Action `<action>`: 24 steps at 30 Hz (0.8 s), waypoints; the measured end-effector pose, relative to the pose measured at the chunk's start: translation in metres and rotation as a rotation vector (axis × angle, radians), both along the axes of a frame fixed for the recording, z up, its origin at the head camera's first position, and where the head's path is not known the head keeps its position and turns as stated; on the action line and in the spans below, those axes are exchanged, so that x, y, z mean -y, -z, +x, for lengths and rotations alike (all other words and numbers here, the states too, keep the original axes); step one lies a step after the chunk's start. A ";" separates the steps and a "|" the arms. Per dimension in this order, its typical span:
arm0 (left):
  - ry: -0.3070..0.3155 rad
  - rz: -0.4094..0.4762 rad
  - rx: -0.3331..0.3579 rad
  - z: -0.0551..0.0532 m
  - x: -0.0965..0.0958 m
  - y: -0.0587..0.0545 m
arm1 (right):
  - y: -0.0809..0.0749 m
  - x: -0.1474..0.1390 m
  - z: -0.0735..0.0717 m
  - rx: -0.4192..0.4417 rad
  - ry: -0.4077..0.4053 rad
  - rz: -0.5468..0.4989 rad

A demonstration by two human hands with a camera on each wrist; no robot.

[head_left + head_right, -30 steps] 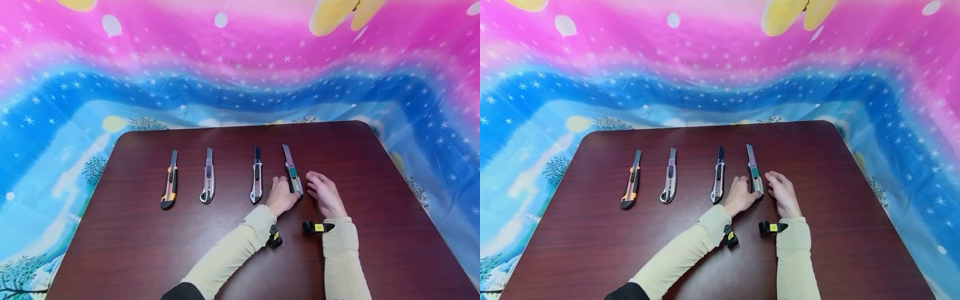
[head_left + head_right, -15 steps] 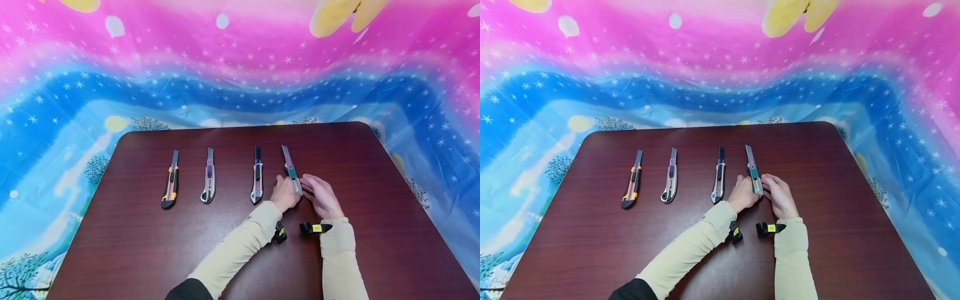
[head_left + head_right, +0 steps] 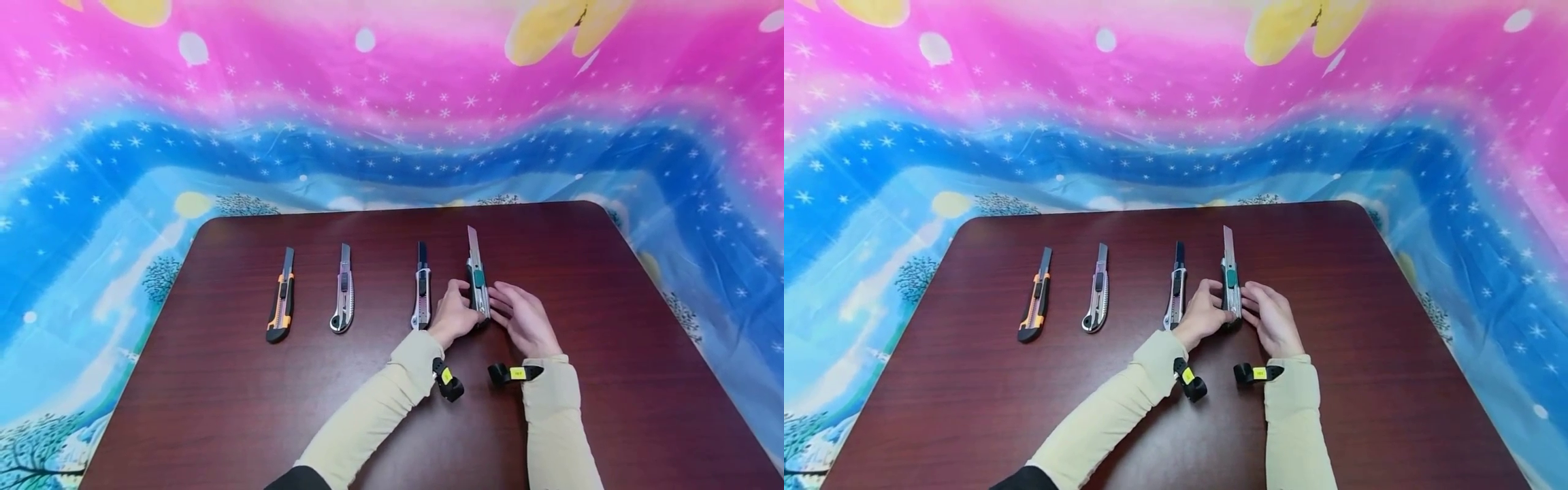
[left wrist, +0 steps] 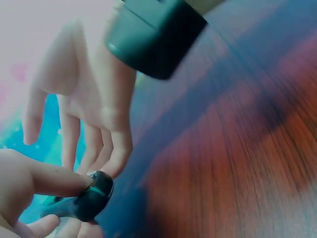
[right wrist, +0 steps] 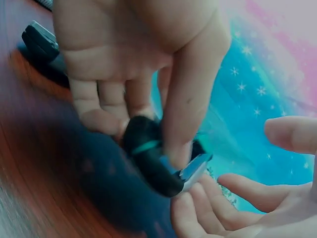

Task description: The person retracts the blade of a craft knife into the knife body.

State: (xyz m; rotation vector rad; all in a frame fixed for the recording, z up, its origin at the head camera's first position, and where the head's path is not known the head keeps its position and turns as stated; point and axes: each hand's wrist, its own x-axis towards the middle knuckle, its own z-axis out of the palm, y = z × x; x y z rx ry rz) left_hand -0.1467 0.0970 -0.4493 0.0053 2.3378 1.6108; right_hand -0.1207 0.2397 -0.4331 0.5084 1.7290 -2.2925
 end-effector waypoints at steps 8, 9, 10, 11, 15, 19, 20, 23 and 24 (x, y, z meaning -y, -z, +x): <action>0.030 0.378 0.178 -0.003 0.019 -0.008 | -0.002 0.014 -0.006 -0.050 0.009 -0.034; 0.047 0.435 0.214 -0.003 0.022 -0.009 | -0.003 0.016 -0.007 -0.055 0.008 -0.037; 0.061 0.496 0.254 -0.004 0.025 -0.009 | -0.003 0.017 -0.007 -0.057 0.006 -0.034; 0.080 0.539 0.279 -0.004 0.028 -0.009 | -0.003 0.018 -0.008 -0.060 0.004 -0.030; 0.147 0.648 0.337 -0.007 0.042 -0.009 | -0.004 0.023 -0.011 -0.075 -0.007 -0.007; 0.224 0.708 0.363 -0.007 0.058 -0.009 | -0.005 0.030 -0.016 -0.090 -0.049 0.037; 0.242 0.719 0.369 -0.007 0.062 -0.009 | -0.005 0.032 -0.018 -0.093 -0.065 0.048; 0.295 0.748 0.380 -0.005 0.071 -0.011 | -0.008 0.037 -0.022 -0.092 -0.126 0.081; 0.307 0.755 0.382 -0.005 0.073 -0.012 | -0.009 0.039 -0.024 -0.091 -0.151 0.098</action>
